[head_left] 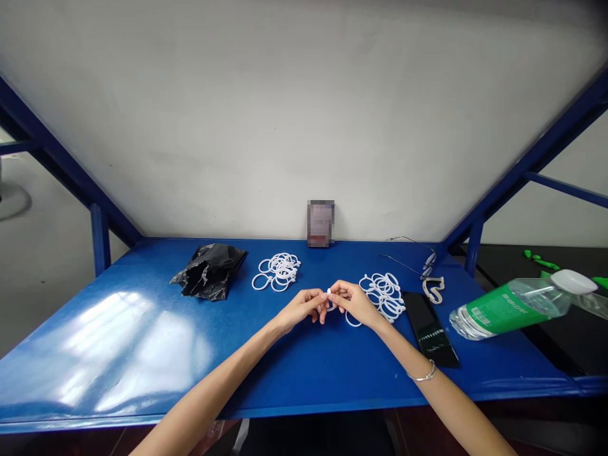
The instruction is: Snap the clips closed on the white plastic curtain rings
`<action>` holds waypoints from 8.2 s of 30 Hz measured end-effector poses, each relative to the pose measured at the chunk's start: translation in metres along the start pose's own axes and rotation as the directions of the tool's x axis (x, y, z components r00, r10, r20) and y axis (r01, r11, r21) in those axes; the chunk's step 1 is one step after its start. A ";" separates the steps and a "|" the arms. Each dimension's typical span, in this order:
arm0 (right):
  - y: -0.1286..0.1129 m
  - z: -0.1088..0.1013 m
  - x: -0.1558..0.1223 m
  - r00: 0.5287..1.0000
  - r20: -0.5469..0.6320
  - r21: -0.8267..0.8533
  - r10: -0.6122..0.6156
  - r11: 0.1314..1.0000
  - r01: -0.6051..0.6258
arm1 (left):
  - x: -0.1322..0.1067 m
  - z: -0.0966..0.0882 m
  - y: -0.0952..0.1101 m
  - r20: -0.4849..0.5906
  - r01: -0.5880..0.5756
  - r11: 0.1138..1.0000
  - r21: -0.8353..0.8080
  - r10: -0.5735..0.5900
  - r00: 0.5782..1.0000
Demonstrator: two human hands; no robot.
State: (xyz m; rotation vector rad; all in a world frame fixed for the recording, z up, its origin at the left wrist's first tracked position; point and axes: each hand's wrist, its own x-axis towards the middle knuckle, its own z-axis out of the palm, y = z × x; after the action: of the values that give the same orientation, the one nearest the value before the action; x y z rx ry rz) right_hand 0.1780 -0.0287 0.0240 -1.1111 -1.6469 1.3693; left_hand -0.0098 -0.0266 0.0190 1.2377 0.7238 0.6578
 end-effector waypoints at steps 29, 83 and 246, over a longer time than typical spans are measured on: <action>0.005 0.018 0.000 0.966 0.256 0.585 0.043 0.789 -0.190 | -0.003 0.002 -0.004 0.198 0.061 0.926 -0.372 0.015 0.980; 0.000 -0.046 -0.008 0.981 0.184 -0.780 0.060 0.617 0.108 | -0.006 -0.053 0.028 -0.473 0.483 0.036 0.875 0.279 0.836; -0.001 -0.076 -0.003 0.853 -0.451 -0.834 -0.262 0.465 -0.298 | -0.006 -0.045 0.024 -0.346 0.303 0.168 0.938 0.389 0.854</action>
State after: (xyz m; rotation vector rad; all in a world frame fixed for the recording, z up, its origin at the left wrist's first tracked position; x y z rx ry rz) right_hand 0.2483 -0.0040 0.0384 -1.8788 -1.8973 -0.0324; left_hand -0.0503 0.0004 0.0353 2.3845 1.8164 0.5260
